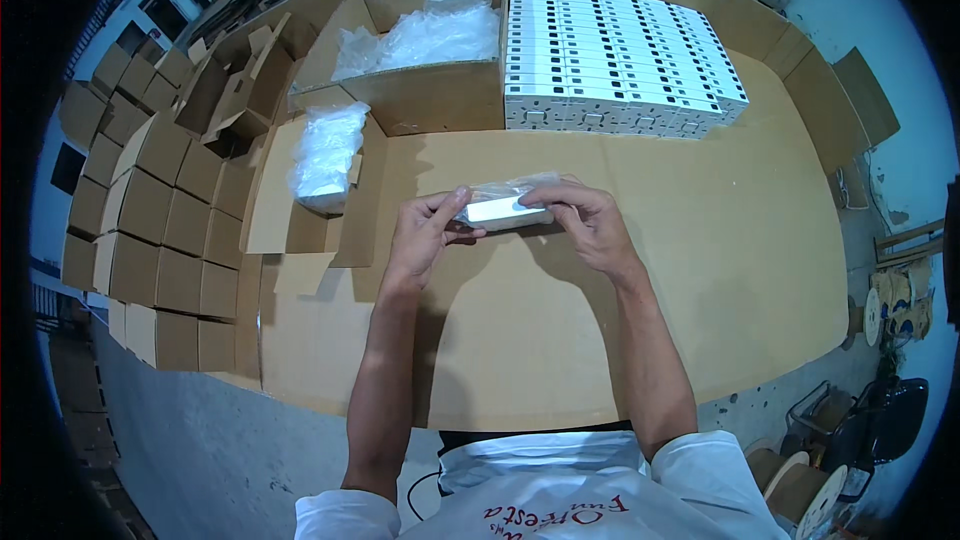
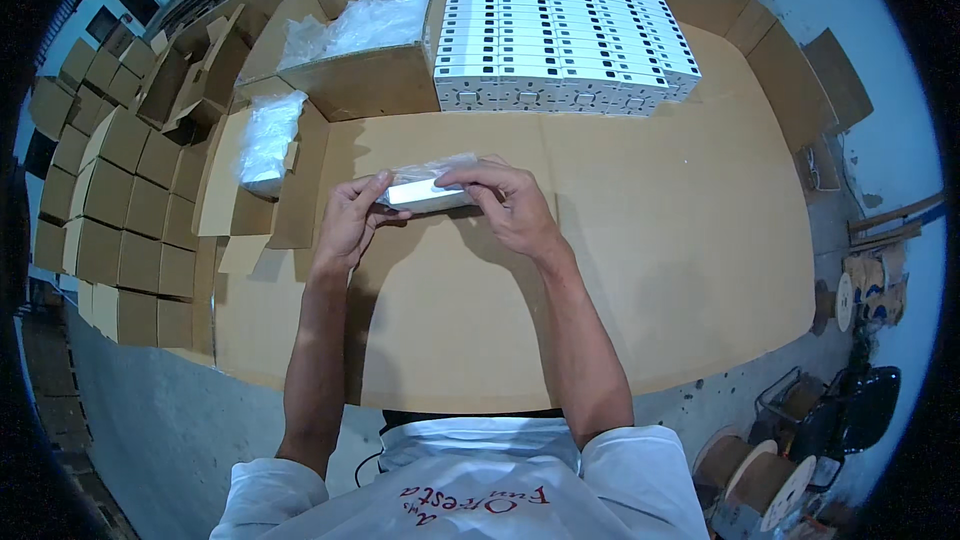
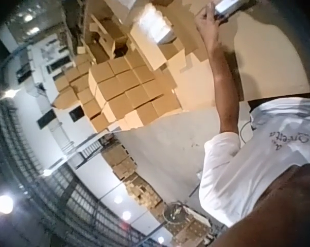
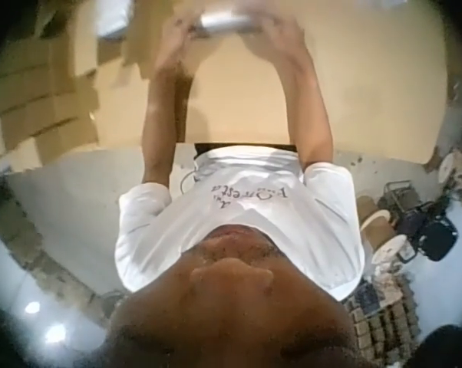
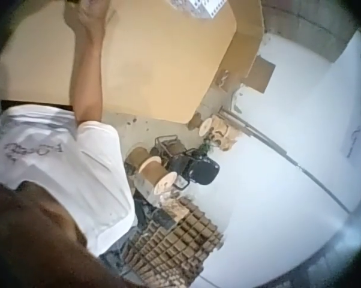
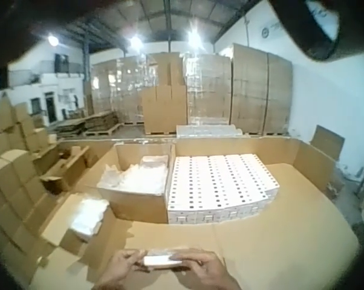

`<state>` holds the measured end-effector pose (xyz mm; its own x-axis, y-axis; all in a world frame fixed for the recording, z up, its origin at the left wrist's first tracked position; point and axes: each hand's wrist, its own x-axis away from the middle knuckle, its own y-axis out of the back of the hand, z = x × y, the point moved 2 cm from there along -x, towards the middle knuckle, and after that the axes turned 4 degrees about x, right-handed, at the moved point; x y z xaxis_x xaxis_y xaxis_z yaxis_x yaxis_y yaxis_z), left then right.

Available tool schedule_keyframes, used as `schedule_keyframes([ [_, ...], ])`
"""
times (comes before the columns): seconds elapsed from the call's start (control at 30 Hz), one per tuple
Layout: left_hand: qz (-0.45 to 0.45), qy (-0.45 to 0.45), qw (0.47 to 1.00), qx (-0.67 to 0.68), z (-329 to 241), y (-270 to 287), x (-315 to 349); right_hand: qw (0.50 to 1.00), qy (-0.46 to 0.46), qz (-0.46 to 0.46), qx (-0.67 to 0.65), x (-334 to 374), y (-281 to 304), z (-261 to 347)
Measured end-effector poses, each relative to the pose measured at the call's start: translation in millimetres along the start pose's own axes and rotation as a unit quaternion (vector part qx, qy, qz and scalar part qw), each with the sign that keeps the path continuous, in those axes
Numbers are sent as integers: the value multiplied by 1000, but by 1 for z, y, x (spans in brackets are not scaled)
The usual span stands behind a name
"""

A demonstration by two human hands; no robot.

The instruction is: The recorder is packing small white boxes into a larger cardboard shipping box, ensuring they are organized and protected with plastic bags.

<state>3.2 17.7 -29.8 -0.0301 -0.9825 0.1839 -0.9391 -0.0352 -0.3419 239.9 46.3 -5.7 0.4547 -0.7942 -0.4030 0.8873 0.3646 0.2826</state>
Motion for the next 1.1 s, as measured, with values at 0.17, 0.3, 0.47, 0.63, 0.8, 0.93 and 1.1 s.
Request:
schedule_keyframes([
  [0.17, 2, -5, 1000, -4, -1, 1, 2, 996, -82, -11, -18, 0, -5, 11],
  [0.3, -5, -4, 1000, -7, -4, -1, 3, 994, -93, -16, 54, -2, -5, 21],
  [0.47, -3, -33, 999, -21, -7, -16, 5, 992, -100, -13, 79, -1, 0, 8],
  [0.63, 13, -100, 995, -9, -9, -23, 9, 991, -90, -23, 100, 0, 3, 10],
  [0.8, 64, -56, 981, -176, -10, -12, 23, 977, -97, -5, 188, 0, -10, 25],
  [0.93, 79, -50, 976, -197, -4, 11, 26, 978, -65, 15, 199, 4, -28, 44],
  [1.1, 93, -94, 969, -207, -3, 33, 37, 963, -40, 10, 265, 8, -53, 60],
])
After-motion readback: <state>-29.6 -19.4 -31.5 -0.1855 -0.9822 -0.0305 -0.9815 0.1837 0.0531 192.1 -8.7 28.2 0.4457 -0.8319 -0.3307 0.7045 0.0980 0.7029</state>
